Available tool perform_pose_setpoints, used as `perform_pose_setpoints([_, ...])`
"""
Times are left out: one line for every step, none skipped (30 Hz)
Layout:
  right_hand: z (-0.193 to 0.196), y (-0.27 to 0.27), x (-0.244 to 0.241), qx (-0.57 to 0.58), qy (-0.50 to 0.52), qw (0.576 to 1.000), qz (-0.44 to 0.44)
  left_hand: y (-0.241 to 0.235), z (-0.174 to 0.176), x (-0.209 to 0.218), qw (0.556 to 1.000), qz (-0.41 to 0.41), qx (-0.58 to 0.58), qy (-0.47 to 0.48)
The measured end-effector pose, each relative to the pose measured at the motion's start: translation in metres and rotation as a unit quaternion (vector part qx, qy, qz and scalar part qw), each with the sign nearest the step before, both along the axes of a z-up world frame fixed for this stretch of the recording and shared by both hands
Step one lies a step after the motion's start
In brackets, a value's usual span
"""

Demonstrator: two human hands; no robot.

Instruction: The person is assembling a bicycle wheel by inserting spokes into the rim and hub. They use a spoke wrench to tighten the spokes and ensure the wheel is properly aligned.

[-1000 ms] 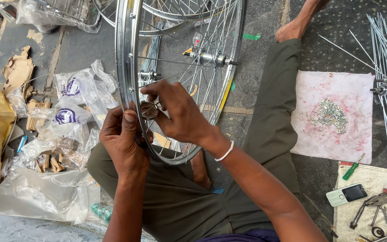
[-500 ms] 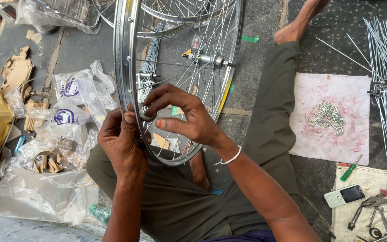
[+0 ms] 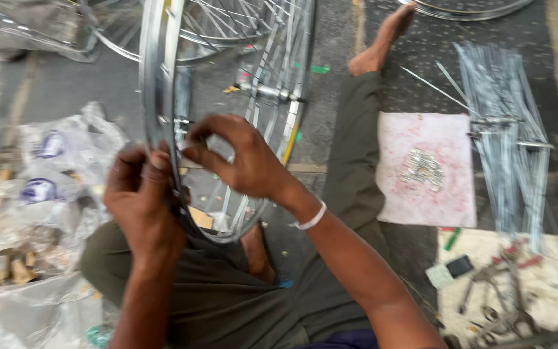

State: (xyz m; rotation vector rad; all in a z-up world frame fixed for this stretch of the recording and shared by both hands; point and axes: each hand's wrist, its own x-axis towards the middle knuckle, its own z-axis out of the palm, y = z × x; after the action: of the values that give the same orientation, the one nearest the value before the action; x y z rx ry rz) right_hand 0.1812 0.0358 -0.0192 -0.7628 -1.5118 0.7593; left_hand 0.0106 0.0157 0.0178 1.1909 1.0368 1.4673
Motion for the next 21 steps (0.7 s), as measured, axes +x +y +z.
perform_pose_setpoints([-0.008, 0.009, 0.009, -0.041, 0.022, 0.999, -0.003, 0.009, 0.002, 0.002, 1.000, -0.010, -0.003, 0.002])
perform_pose_setpoints([-0.021, 0.021, 0.018, -0.067, 0.115, 0.991, -0.029, 0.017, 0.003, 0.002, 1.000, -0.019, -0.005, 0.003])
perform_pose_setpoints([-0.042, 0.028, 0.034, -0.093, 0.206, 0.972, -0.068, 0.024, -0.001, 0.003, 0.997, -0.062, 0.016, 0.049])
perform_pose_setpoints([-0.069, 0.029, 0.061, -0.077, 0.215, 0.965, -0.126, 0.033, -0.007, 0.001, 0.989, -0.105, 0.042, 0.092])
perform_pose_setpoints([-0.098, 0.033, 0.085, -0.053, 0.227, 0.957, -0.175, 0.045, -0.011, -0.002, 0.977, -0.142, 0.077, 0.139])
perform_pose_setpoints([-0.131, 0.024, 0.118, -0.063, 0.135, 0.951, -0.270, 0.055, -0.020, 0.001, 0.969, -0.167, 0.079, 0.164])
perform_pose_setpoints([-0.163, 0.010, 0.146, -0.067, 0.050, 0.933, -0.350, 0.063, -0.021, -0.002, 0.959, -0.183, 0.088, 0.197])
perform_pose_setpoints([-0.196, -0.014, 0.170, -0.065, -0.037, 0.905, -0.419, 0.071, -0.022, 0.000, 0.957, -0.188, 0.063, 0.211])
perform_pose_setpoints([-0.229, -0.042, 0.193, -0.170, -0.123, 0.852, -0.479, 0.076, -0.020, 0.003, 0.955, -0.188, 0.038, 0.225])
perform_pose_setpoints([-0.259, -0.076, 0.210, -0.235, -0.173, 0.809, -0.511, 0.078, -0.019, 0.012, 0.957, -0.201, 0.052, 0.204])
perform_pose_setpoints([-0.287, -0.107, 0.219, -0.353, -0.180, 0.758, -0.519, 0.078, -0.014, 0.018, 0.959, -0.203, 0.071, 0.187])
perform_pose_setpoints([-0.311, -0.136, 0.222, -0.410, -0.216, 0.713, -0.526, 0.073, -0.008, 0.025, 0.961, -0.205, 0.075, 0.169])
perform_pose_setpoints([-0.329, -0.160, 0.224, -0.479, -0.277, 0.686, -0.474, 0.074, 0.003, 0.034, 0.962, -0.208, 0.084, 0.152])
perform_pose_setpoints([-0.343, -0.174, 0.220, -0.504, -0.298, 0.665, -0.464, 0.073, 0.011, 0.045, 0.965, -0.211, 0.078, 0.134])
perform_pose_setpoints([-0.351, -0.188, 0.212, -0.543, -0.304, 0.644, -0.444, 0.069, 0.017, 0.049, 0.968, -0.213, 0.065, 0.117])
perform_pose_setpoints([-0.356, -0.194, 0.203, -0.587, -0.323, 0.603, -0.432, 0.069, 0.022, 0.051, 0.968, -0.218, 0.059, 0.108])
perform_pose_setpoints([-0.355, -0.198, 0.205, -0.628, -0.339, 0.559, -0.423, 0.072, 0.027, 0.055, 0.968, -0.225, 0.056, 0.097])
perform_pose_setpoints([-0.350, -0.193, 0.206, -0.566, -0.334, 0.582, -0.480, 0.078, 0.031, 0.056, 0.967, -0.232, 0.053, 0.086])
perform_pose_setpoints([-0.339, -0.183, 0.202, -0.504, -0.325, 0.598, -0.532, 0.084, 0.033, 0.055, 0.960, -0.269, 0.062, 0.055])
perform_pose_setpoints([-0.325, -0.164, 0.199, -0.439, -0.314, 0.609, -0.581, 0.092, 0.033, 0.053, 0.950, -0.305, 0.071, 0.024])
perform_pose_setpoints([-0.310, -0.143, 0.192, -0.363, -0.250, 0.694, -0.569, 0.098, 0.031, 0.051, 0.937, -0.342, 0.076, -0.007])
